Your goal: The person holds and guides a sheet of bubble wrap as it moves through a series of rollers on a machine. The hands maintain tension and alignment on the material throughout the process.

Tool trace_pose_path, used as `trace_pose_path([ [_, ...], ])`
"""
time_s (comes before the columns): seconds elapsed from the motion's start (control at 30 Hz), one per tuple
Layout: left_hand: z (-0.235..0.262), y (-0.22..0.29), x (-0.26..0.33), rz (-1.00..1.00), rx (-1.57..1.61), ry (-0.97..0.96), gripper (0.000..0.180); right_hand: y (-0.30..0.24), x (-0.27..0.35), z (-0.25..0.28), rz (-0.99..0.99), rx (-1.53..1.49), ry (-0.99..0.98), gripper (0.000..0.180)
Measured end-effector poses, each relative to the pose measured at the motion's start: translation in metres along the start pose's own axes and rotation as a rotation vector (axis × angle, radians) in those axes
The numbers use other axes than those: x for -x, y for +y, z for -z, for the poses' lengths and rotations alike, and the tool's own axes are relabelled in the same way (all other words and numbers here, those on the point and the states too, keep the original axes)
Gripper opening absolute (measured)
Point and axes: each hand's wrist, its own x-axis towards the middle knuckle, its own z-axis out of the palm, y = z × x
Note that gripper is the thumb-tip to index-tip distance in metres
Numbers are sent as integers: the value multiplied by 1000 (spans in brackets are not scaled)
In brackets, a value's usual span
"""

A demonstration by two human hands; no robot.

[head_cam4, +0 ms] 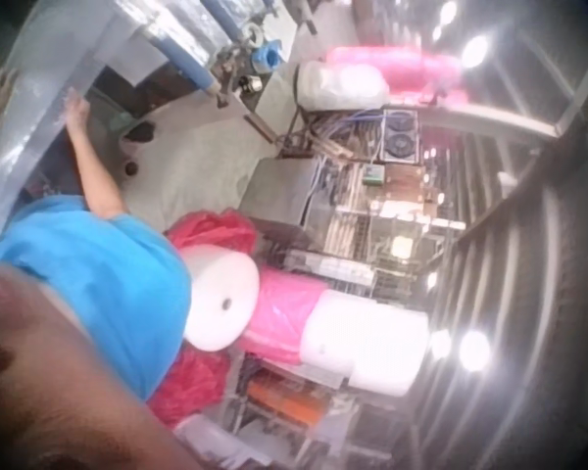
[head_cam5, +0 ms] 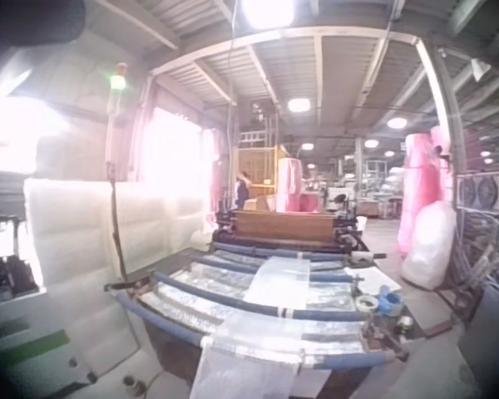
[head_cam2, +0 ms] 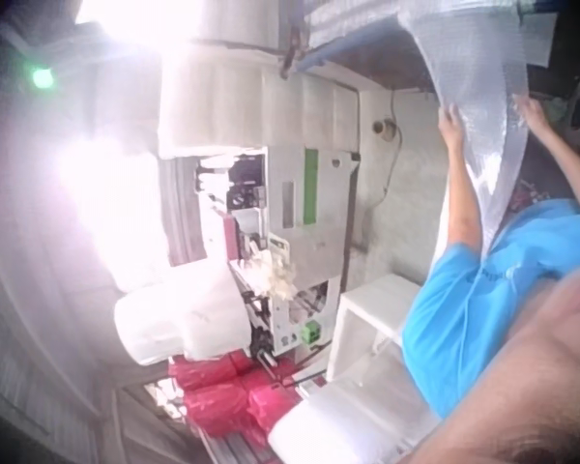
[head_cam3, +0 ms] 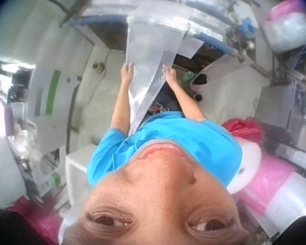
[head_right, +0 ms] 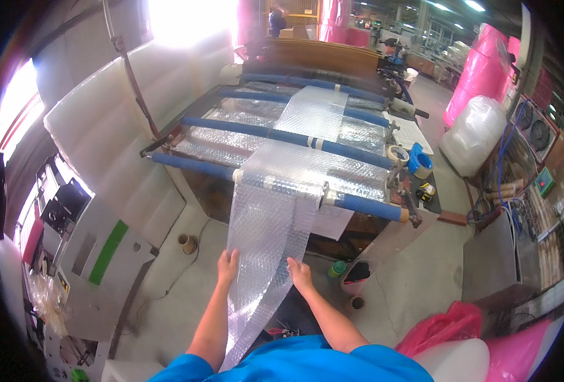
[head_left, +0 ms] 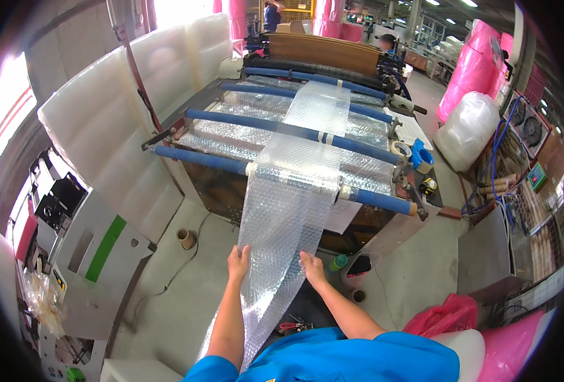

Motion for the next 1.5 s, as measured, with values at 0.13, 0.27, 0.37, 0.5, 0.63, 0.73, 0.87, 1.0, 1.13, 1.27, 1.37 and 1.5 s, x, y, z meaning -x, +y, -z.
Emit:
trace_pose_path([
  [0.13, -1, 4, 1, -29, 50, 15, 37, -4, 3, 0, -21, -13, -5, 46],
  [0.27, 1, -5, -1, -21, -21, -13, 38, 3, 0, -2, 11, -40, -9, 44],
  [0.37, -1, -4, -3, -11, -77, -30, 38, 14, -5, -2, 20, -58, 2, 44],
  [0.5, -5, -15, -6, -32, -50, -13, 38, 18, -6, -3, 16, -35, 32, 43],
  [0.63, -4, -17, -1, -14, 3, -42, 37, 18, 0, -4, 24, -26, 43, 41],
  [0.73, -7, -18, 1, -47, 5, -42, 36, 26, 2, -3, -11, -54, 41, 41],
  [0.87, -2, 0, -12, -89, -68, -33, 37, -3, -6, -3, 53, -75, 37, 40],
  [1.0, -11, 38, -57, -89, -152, -103, 42, -33, -46, 10, 175, -9, 70, 37],
  [1.13, -19, 62, -90, -170, -84, -72, 44, -61, -81, 16, 181, -108, 100, 35],
  [1.27, -4, 123, -85, -57, -202, -39, 46, -78, -97, 17, 185, -149, 144, 31],
  [1.37, 6, 133, -79, -57, -155, -11, 53, -109, -80, 10, 200, -188, 209, 30],
  [1.5, 23, 90, -48, 27, -171, -147, 61, -84, -42, -6, 260, -24, 283, 28],
])
